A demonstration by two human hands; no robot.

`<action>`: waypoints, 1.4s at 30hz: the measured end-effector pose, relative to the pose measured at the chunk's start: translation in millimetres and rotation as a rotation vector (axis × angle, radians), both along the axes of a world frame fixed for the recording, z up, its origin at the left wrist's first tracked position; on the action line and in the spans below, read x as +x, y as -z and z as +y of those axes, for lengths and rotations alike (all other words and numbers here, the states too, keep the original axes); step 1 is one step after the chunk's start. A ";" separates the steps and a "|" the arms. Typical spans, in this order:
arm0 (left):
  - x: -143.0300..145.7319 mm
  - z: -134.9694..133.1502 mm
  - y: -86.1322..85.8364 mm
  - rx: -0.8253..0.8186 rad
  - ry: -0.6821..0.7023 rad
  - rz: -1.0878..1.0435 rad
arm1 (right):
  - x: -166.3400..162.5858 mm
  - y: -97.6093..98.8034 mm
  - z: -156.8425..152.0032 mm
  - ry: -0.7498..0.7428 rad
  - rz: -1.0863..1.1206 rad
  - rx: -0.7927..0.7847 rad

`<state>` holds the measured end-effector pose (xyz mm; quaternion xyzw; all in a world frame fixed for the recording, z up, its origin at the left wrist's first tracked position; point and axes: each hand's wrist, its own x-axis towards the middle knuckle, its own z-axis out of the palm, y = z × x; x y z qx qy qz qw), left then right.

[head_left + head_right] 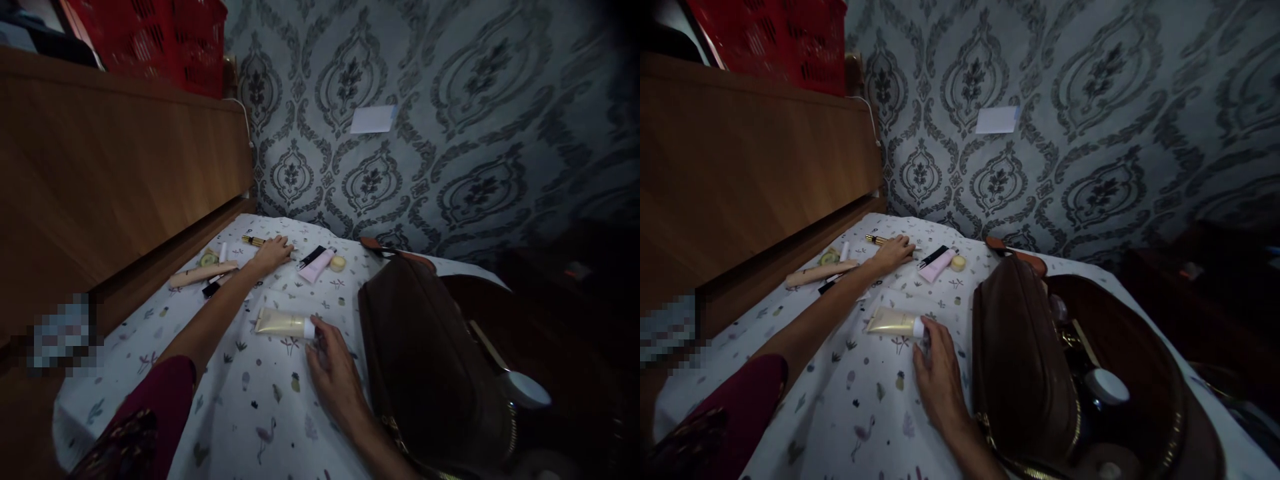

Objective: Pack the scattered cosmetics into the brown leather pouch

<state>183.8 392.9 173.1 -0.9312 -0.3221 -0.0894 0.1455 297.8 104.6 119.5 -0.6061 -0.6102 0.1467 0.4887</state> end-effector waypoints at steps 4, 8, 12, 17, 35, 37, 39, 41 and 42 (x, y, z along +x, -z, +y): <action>1.4 13.1 2.2 0.055 0.111 0.061 | -1.3 -0.5 -0.6 0.022 -0.001 -0.005; 4.5 25.5 4.5 0.108 0.125 0.074 | -2.3 0.8 0.6 0.041 -0.030 0.012; 9.9 29.6 8.0 0.120 0.214 0.125 | -2.5 -0.2 3.1 0.054 -0.077 0.032; 4.6 22.0 7.1 0.132 0.255 0.137 | -3.7 -5.7 14.9 0.065 -0.250 0.001; -39.2 -103.3 14.0 -0.354 0.109 -0.075 | -12.5 -73.7 76.6 0.231 -0.541 -0.588; -46.2 -112.2 14.7 -0.406 0.139 -0.128 | -9.0 -68.7 79.8 0.291 -0.539 -0.595; -50.5 -116.3 14.7 -0.448 0.152 -0.173 | -7.1 -63.8 80.7 0.291 -0.527 -0.596; -51.1 -116.1 12.9 -0.457 0.148 -0.158 | -6.9 -61.4 78.5 0.277 -0.518 -0.600; -49.7 -115.0 11.0 -0.454 0.145 -0.133 | -7.3 -62.3 75.6 0.265 -0.514 -0.595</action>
